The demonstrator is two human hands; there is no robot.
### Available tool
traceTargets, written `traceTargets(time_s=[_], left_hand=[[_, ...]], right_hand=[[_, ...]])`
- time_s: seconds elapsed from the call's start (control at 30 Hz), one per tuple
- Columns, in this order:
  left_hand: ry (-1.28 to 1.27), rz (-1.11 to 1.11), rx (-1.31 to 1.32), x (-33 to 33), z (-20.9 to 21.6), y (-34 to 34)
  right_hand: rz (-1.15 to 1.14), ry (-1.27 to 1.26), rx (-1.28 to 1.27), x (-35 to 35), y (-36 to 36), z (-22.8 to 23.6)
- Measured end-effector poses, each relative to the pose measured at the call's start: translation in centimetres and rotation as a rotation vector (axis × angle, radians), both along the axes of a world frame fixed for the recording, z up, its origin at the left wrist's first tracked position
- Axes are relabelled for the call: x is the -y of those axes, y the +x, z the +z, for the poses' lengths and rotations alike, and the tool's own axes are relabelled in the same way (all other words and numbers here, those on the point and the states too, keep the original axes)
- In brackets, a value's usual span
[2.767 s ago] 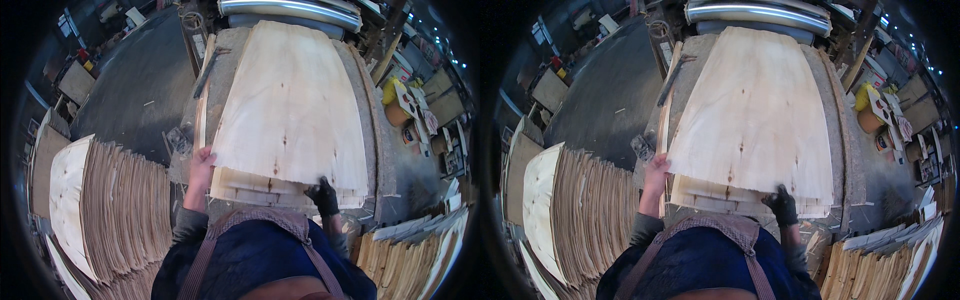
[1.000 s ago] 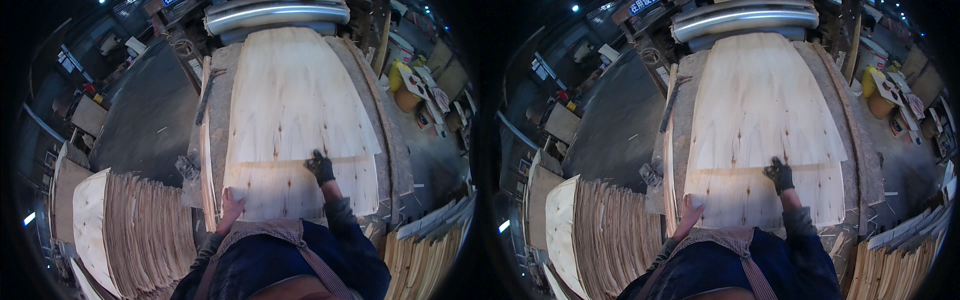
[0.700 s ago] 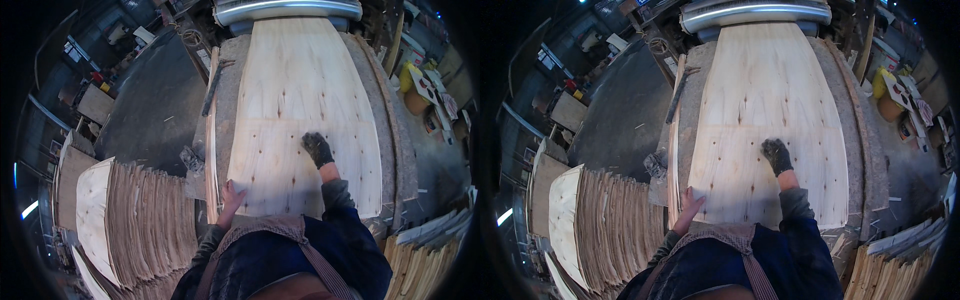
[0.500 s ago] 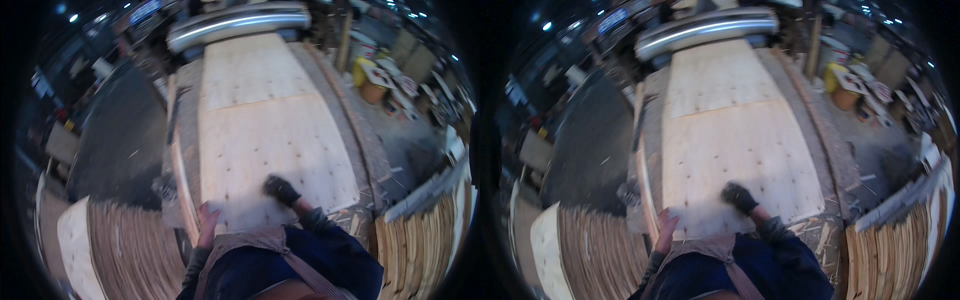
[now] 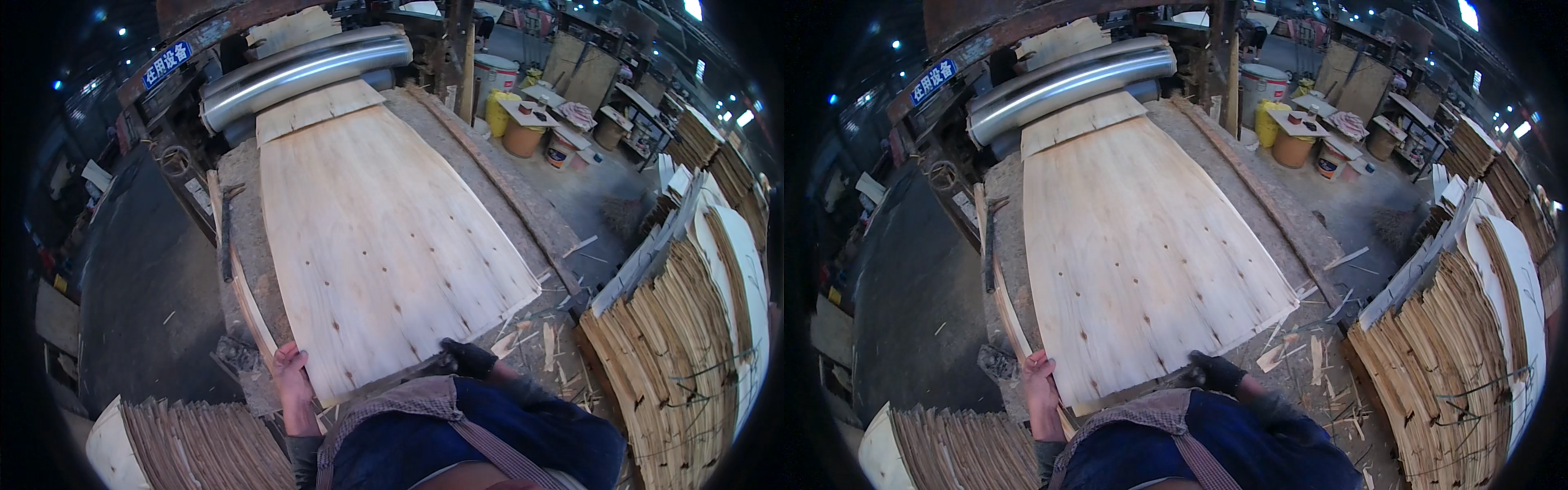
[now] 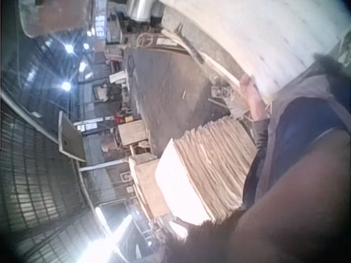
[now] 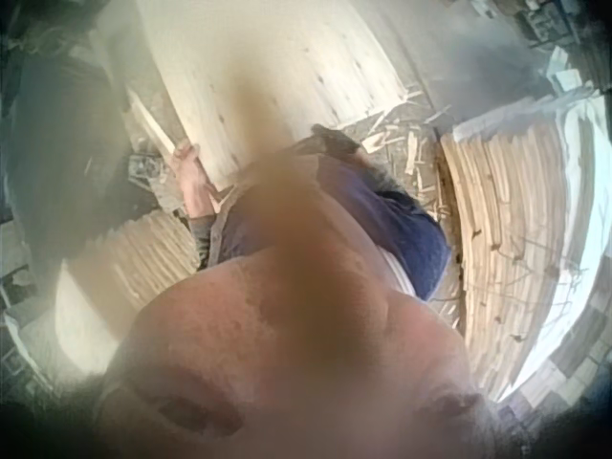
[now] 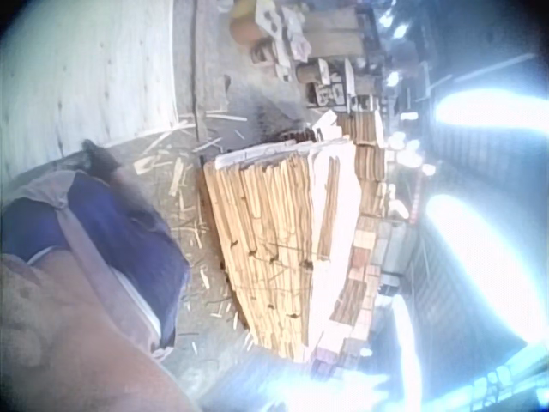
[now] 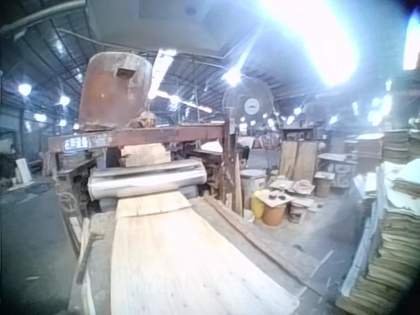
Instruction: The person takes large thin sheets of wood from a stack and feeds them one by one into a heavy-duty industrial roller machine, using a wooden pole to press down and guide the sheets as they enter the machine.
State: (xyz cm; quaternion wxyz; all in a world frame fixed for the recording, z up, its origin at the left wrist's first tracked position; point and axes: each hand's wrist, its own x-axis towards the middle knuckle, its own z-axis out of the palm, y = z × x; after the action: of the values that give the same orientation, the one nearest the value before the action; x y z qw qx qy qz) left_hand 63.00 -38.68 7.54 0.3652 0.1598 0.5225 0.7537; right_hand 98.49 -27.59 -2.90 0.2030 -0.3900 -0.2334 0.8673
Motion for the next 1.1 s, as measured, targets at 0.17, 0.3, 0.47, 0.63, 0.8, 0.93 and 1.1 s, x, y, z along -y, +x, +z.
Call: traceTargets(time_s=[0.17,0.3,0.47,0.63,0.8,0.93,1.1], left_hand=[[0.02,-0.008,0.0,0.3,2.8,-0.6],[-0.219,0.021,-0.104,0.9,-0.2,-2.9],[-0.721,-0.136,-0.593,1.3,-11.5,-4.4],[-0.853,-0.077,-1.079,0.8,-11.4,0.8],[-0.861,0.008,-0.842,1.0,-12.2,0.4],[-0.876,0.021,-0.873,0.7,-13.5,-0.4],[-1.242,0.031,-0.841,-1.5,-7.6,0.6]], right_hand=[[-0.123,0.04,0.021,-1.5,0.9,-1.0],[0.001,0.758,0.166,-3.4,-0.6,0.3],[-0.149,0.585,0.024,-9.5,-5.3,0.2],[-0.051,1.141,0.328,-15.1,-7.9,-1.5],[-0.288,0.148,-0.131,-19.6,-12.1,0.3],[-0.275,0.073,-0.62,-23.7,-14.5,-1.2],[-0.143,0.403,-0.416,-22.4,-15.9,1.9]])
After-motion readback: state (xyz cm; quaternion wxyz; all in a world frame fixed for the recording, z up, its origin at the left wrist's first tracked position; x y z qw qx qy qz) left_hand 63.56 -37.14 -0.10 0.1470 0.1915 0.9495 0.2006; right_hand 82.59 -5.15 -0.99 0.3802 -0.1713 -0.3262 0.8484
